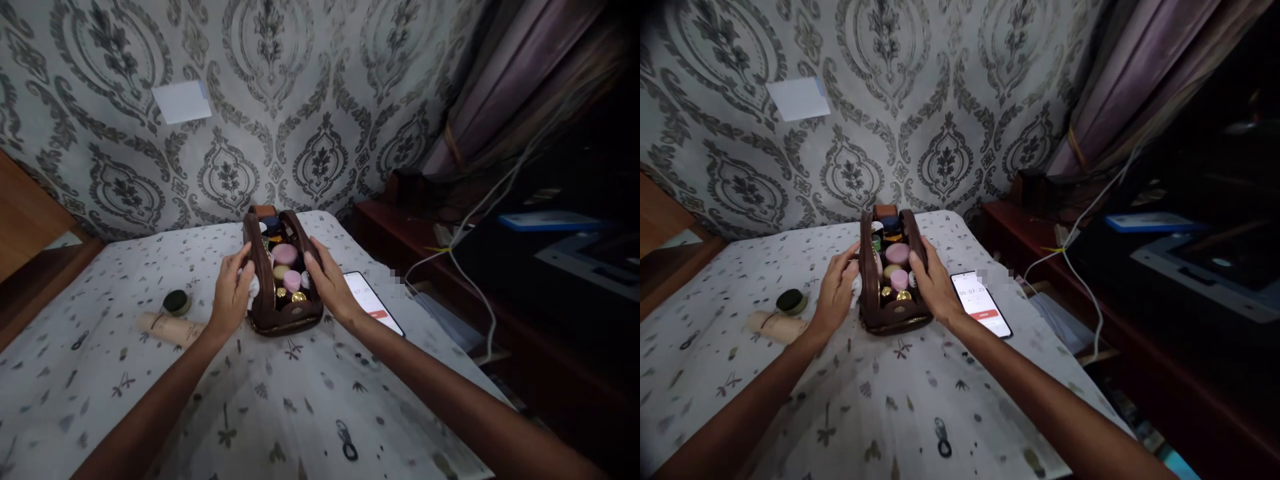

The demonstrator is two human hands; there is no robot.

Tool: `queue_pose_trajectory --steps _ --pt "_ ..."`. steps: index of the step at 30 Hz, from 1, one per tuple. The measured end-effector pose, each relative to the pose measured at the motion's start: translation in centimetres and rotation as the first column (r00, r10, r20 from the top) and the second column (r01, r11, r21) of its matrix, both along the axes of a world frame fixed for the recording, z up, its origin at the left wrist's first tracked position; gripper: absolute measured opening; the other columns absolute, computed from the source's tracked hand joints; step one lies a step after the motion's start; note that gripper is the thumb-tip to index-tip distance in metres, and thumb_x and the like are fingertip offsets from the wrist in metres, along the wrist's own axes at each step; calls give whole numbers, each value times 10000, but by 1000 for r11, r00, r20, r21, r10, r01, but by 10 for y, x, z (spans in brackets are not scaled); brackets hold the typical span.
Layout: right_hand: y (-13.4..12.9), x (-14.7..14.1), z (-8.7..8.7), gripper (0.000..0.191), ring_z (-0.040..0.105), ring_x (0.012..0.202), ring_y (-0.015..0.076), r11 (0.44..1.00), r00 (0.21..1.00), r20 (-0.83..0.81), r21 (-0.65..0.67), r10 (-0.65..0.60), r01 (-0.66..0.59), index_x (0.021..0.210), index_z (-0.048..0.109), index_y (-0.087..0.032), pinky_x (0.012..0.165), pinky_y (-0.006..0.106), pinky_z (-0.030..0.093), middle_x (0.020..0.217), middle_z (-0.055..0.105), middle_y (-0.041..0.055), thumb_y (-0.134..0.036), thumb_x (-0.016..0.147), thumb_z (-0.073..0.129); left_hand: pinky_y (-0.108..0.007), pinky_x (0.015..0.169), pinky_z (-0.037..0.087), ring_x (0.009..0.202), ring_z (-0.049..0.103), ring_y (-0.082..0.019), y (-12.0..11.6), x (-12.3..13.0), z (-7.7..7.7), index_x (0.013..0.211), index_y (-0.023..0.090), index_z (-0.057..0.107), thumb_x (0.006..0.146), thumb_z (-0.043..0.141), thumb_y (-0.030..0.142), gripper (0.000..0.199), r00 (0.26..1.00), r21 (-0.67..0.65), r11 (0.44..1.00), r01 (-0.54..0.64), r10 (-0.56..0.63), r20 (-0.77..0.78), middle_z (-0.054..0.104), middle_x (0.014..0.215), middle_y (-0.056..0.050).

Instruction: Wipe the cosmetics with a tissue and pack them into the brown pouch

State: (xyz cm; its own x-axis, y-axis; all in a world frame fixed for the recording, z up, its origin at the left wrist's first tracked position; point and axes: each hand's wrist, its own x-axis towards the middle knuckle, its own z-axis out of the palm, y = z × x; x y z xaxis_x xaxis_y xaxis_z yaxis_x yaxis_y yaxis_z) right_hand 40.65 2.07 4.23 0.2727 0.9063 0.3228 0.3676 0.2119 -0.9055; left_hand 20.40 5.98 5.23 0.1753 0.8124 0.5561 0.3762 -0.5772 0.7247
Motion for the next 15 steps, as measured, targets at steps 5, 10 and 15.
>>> queue_pose_trajectory --steps 5,10,15 --pt "-34 -2 -13 762 314 1509 252 999 997 -81 -52 0 -4 1535 378 -220 1267 462 215 1613 382 88 -681 934 456 -262 762 479 832 588 -147 -20 -17 -4 1194 201 600 973 498 374 299 996 13 998 -59 58 63 606 909 -20" --pt "-51 -21 -31 782 253 1531 256 1000 995 -103 -2 -1 1 1581 277 -238 1273 482 169 1656 289 86 -651 946 470 -224 640 449 696 567 -119 -39 -14 -28 1214 229 500 815 725 429 500 994 121 991 51 -39 -97 546 815 42" --pt "-51 -33 -32 713 242 1536 240 999 995 -89 26 -46 48 1587 262 -258 1273 491 166 1641 325 72 -598 983 431 -234 648 459 678 559 -115 -40 -5 -32 1206 241 467 840 710 413 472 984 183 983 -12 43 -170 514 810 55"
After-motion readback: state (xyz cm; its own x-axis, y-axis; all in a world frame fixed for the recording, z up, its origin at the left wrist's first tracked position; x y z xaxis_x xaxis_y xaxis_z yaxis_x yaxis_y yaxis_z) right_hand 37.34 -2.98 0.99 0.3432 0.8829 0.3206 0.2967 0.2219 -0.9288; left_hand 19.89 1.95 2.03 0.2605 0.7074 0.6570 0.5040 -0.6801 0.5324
